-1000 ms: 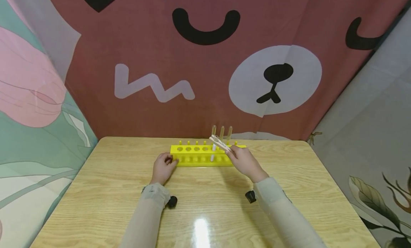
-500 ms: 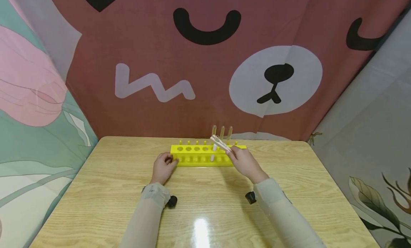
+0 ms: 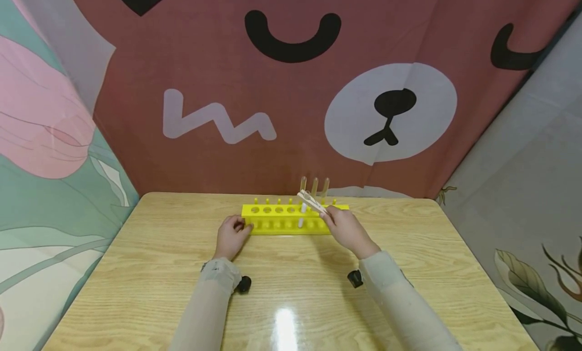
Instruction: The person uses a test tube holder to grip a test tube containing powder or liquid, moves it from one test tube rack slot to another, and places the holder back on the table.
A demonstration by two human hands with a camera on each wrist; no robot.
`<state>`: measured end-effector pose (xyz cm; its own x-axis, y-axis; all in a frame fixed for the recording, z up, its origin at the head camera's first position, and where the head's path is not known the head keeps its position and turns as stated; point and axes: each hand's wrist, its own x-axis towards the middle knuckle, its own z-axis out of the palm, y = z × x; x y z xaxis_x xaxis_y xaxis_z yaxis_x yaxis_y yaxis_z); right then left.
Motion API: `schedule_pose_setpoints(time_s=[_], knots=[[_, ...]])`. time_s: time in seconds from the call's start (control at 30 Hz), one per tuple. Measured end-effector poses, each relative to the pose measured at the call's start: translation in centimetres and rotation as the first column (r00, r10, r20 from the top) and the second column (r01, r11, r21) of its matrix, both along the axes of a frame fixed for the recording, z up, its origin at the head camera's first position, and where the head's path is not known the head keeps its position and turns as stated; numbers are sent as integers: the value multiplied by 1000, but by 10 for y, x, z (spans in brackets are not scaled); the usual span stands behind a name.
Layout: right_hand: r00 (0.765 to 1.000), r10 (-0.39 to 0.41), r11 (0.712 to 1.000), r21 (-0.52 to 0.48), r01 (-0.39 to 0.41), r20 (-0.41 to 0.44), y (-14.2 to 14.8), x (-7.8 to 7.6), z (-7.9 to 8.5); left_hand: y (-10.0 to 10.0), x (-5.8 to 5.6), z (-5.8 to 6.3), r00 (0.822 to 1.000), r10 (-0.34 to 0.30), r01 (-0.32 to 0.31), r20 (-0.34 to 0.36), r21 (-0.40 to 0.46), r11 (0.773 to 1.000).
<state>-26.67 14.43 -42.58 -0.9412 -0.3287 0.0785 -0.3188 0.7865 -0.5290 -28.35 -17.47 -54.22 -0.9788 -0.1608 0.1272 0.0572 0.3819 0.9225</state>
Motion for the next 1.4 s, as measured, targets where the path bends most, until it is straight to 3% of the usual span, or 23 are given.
schedule_pose_setpoints(time_s=[1.4], knots=[[995, 17, 997, -74, -24, -100, -2, 2, 8, -1, 0, -2, 1000, -6, 6, -18, 0, 1000]])
